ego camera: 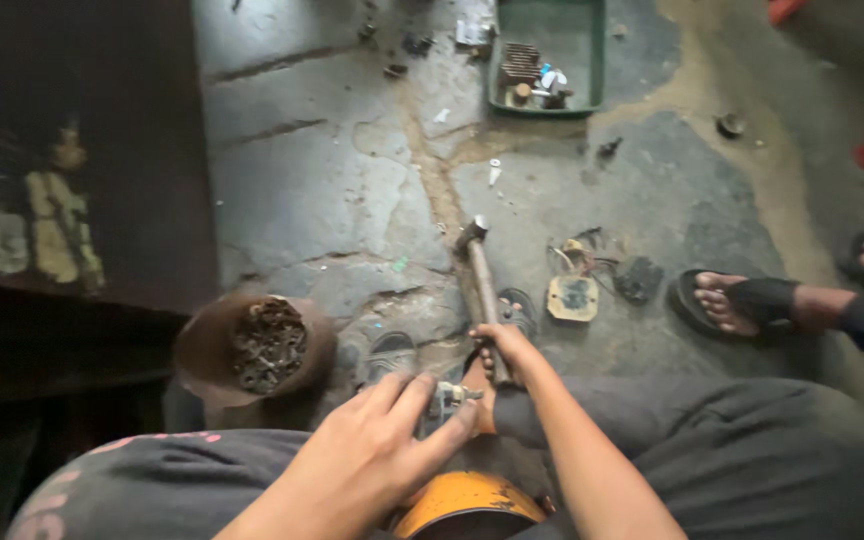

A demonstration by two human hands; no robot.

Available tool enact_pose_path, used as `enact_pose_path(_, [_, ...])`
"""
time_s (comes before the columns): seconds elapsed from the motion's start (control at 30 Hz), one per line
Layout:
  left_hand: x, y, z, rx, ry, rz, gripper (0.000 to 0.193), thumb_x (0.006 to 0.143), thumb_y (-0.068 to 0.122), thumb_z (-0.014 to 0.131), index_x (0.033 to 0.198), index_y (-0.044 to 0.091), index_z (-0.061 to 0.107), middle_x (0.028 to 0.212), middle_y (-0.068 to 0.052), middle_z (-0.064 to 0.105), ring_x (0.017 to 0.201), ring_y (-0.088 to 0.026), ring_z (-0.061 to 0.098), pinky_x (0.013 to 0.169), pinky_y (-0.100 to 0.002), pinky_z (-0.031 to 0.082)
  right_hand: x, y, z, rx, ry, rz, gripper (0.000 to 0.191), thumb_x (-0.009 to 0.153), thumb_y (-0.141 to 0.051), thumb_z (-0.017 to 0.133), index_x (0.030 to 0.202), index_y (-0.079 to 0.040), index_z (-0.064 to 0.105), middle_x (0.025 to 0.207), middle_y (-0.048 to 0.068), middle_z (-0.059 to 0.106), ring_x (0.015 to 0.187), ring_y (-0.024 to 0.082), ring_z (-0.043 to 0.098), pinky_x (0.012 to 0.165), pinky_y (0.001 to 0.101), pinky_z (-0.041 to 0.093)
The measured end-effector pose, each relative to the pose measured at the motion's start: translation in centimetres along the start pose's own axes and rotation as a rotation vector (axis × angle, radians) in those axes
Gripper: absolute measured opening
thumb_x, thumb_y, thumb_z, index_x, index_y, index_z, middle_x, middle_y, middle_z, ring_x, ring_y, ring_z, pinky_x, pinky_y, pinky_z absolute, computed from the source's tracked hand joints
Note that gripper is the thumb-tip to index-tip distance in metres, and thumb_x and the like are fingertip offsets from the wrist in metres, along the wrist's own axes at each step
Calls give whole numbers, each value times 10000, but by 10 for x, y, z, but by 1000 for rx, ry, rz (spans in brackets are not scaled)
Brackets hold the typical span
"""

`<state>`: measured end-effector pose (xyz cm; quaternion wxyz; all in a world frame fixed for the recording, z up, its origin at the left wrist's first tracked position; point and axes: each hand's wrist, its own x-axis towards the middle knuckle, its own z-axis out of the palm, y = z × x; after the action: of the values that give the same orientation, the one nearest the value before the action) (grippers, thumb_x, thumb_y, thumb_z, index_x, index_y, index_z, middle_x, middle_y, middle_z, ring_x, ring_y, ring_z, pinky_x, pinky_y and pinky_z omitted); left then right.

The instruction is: The person sits on the floor and uses a hammer and chisel to repeatedly strike a small metal component. They adjust the component's position and continue hammering, occasionally switching tools or repositioning the workpiece.

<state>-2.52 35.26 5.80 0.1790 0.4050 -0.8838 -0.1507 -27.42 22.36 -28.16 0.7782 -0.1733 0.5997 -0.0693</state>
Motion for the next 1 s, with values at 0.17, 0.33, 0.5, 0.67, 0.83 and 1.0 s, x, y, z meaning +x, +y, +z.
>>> enact_pose_path(0.17, [-3, -4, 9, 66, 8, 23, 629, 756, 182, 694, 1371, 112, 584, 1193, -266, 594, 1071, -383, 604, 887, -439, 516, -5, -3, 1, 28, 17, 20, 260, 847, -342, 693, 726, -153, 561, 524, -14, 456, 413, 154, 435, 429, 336, 382])
enact_pose_path(0.33, [-11, -11, 30, -157, -84, -263, 643, 742, 227, 760, 1318, 59, 527, 1113, -218, 567, 1018, -410, 589, 820, -489, 476, -7, -7, 0, 3, 27, 25, 255, 857, -329, 696, 746, -140, 566, 539, -17, 475, 428, 144, 434, 444, 337, 403])
enact_pose_path(0.5, [-17, -19, 50, -443, 31, -533, 562, 823, 265, 779, 1272, 53, 514, 1108, -210, 600, 1071, -385, 593, 878, -456, 483, -8, -15, 9, 27, -78, 6, 269, 870, -347, 666, 729, -164, 529, 549, -16, 482, 438, 151, 456, 439, 333, 417])
enact_pose_path(0.67, [-19, -35, 60, -616, 272, -753, 630, 694, 272, 865, 1199, 38, 571, 952, -163, 725, 882, -240, 714, 803, -378, 559, -23, -27, 25, 10, 11, -108, 166, 901, -276, 649, 867, -113, 655, 623, -5, 531, 514, 139, 522, 496, 358, 483])
enact_pose_path(0.83, [-10, -46, 61, -776, 451, -813, 552, 752, 238, 842, 1207, 6, 632, 959, -109, 711, 844, -168, 667, 736, -336, 556, -50, -29, 36, 33, -24, -214, 187, 911, -274, 648, 899, -88, 669, 633, 4, 548, 521, 136, 534, 478, 353, 476])
enact_pose_path(1.0, [3, -42, 55, -1022, 606, -798, 452, 855, 249, 749, 1202, -27, 656, 979, -109, 726, 832, -153, 677, 718, -296, 558, -79, -23, 40, 42, -49, -269, 148, 904, -215, 649, 881, -69, 665, 604, 21, 533, 490, 144, 512, 456, 362, 467])
